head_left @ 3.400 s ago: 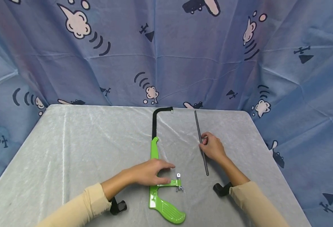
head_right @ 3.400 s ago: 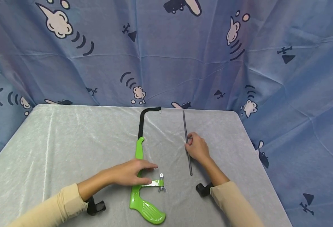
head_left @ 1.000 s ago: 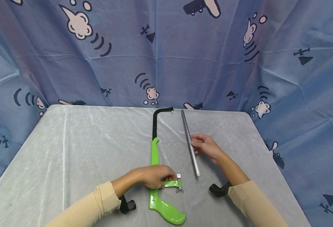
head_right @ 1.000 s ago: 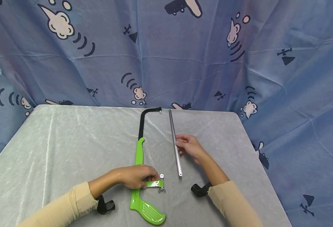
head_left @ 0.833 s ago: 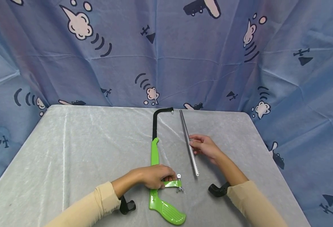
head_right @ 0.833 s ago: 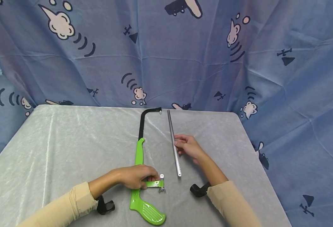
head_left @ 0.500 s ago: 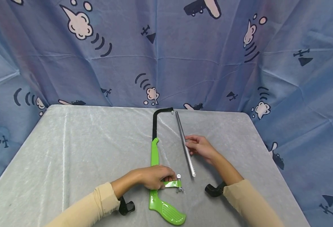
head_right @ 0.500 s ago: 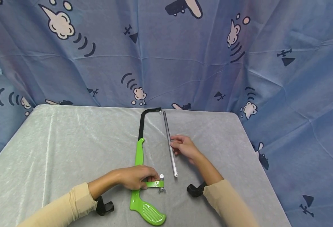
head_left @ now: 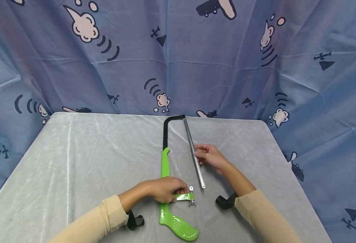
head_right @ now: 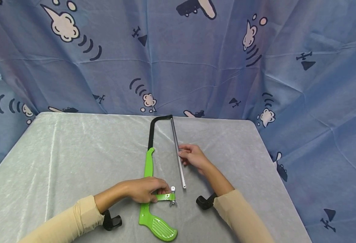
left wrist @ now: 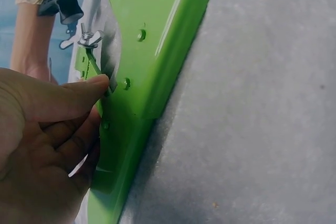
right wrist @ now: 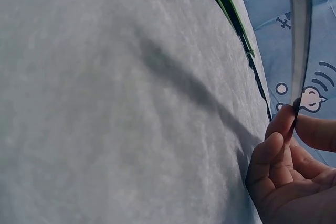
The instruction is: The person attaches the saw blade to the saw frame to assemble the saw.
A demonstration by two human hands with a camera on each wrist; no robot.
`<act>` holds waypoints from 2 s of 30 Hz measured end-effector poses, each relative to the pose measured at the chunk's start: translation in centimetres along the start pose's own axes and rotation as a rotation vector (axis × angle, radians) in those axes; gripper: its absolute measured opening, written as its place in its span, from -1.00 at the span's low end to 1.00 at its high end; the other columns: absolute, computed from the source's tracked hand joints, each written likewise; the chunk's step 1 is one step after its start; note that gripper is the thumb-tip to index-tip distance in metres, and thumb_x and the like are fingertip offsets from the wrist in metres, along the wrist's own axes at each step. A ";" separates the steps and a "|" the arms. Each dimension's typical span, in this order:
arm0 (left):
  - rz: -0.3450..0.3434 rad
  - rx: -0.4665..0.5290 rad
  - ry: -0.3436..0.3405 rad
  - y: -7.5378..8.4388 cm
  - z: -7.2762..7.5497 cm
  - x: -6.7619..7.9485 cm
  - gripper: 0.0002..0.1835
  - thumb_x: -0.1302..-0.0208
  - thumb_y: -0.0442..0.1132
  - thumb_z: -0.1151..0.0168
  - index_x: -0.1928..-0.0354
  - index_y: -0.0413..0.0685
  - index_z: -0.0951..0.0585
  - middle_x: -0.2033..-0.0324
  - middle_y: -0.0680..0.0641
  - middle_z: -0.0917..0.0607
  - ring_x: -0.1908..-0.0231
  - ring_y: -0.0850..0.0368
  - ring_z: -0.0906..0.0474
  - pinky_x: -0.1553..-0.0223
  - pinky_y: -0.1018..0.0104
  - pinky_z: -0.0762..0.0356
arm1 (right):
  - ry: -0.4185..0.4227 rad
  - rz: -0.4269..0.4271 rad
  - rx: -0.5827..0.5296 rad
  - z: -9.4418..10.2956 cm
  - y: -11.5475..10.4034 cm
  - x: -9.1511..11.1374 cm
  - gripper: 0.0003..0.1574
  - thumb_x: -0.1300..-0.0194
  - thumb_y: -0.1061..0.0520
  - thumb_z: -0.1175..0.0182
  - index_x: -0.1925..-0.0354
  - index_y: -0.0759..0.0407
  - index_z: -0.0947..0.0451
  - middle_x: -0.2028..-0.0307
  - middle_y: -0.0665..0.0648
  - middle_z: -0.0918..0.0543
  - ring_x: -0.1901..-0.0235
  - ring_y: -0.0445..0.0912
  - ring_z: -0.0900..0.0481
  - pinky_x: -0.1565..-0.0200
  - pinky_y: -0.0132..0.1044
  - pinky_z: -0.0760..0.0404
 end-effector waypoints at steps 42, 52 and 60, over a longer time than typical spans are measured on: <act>0.008 -0.015 -0.005 -0.2 0.0 -0.1 -0.60 0.01 -0.54 -0.32 0.12 0.02 -0.62 0.37 0.21 -0.52 0.27 0.35 -0.45 0.15 0.54 -0.38 | 0.044 -0.075 0.039 -1.5 -0.1 -0.9 -0.50 -0.35 0.31 -0.17 -0.21 0.48 -0.39 0.44 0.08 -0.66 0.48 -0.16 -0.60 0.51 -0.39 -0.55; 0.015 -0.018 -0.006 -0.3 0.0 -0.1 -0.59 0.00 -0.53 -0.32 0.11 0.03 -0.63 0.37 0.23 -0.51 0.27 0.35 -0.45 0.15 0.55 -0.38 | 0.035 -0.065 0.061 -1.7 0.1 -1.1 -0.48 -0.36 0.31 -0.16 -0.22 0.50 -0.37 0.45 0.08 -0.67 0.49 -0.17 -0.61 0.53 -0.39 -0.54; 0.013 -0.013 -0.006 -0.2 0.1 -0.1 -0.58 -0.01 -0.53 -0.32 0.08 0.01 -0.63 0.37 0.21 -0.51 0.27 0.35 -0.45 0.14 0.53 -0.38 | 0.044 -0.046 0.070 -2.0 0.2 -1.1 -0.51 -0.36 0.31 -0.17 -0.19 0.50 -0.39 0.45 0.08 -0.68 0.51 -0.18 -0.61 0.56 -0.39 -0.53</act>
Point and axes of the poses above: each hand's wrist, its own x-axis away from the middle knuckle, its own z-axis out of the back of the hand, y = z × x, the point moved 2 cm from there along -x, towards the middle knuckle
